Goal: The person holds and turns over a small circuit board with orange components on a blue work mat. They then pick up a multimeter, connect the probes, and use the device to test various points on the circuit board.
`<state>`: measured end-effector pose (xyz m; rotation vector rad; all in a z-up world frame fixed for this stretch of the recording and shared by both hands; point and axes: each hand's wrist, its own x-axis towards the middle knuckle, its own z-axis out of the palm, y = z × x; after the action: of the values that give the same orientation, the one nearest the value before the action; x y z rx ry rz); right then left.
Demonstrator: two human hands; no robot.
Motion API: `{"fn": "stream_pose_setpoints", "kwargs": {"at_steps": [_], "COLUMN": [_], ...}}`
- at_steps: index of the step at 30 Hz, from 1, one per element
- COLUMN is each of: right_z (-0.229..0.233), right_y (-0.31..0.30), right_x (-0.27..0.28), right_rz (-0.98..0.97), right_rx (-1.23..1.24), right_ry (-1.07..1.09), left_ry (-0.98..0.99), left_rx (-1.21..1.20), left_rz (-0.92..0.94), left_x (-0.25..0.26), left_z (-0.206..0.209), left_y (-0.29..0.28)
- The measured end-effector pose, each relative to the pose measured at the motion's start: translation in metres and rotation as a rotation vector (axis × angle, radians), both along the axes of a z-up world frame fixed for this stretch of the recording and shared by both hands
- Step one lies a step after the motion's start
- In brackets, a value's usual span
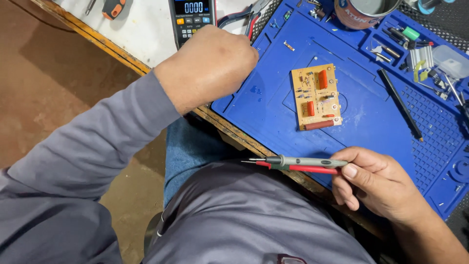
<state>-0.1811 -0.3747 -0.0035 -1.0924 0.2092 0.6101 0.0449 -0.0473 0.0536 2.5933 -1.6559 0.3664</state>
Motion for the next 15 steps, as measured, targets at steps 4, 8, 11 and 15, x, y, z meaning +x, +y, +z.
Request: {"fn": "stream_pose_setpoints", "kwargs": {"at_steps": [4, 8, 11, 15], "right_z": [0.005, 0.006, 0.008, 0.009], "right_y": [0.001, 0.003, 0.004, 0.003], "right_x": [0.001, 0.003, 0.001, 0.008], "right_rz": [0.012, 0.018, 0.026, 0.055], "right_rx": [-0.043, -0.075, -0.069, -0.015], "right_ry": [0.009, 0.01, 0.008, -0.01], "left_ry": [0.102, 0.116, 0.068, -0.157], "left_rx": [0.179, 0.174, 0.066, -0.121], "left_rz": [-0.016, -0.052, -0.049, -0.145], "left_x": [0.005, 0.015, 0.035, 0.111], "left_z": [0.004, 0.01, 0.028, 0.033], "left_y": [-0.019, -0.025, -0.041, -0.09]}}
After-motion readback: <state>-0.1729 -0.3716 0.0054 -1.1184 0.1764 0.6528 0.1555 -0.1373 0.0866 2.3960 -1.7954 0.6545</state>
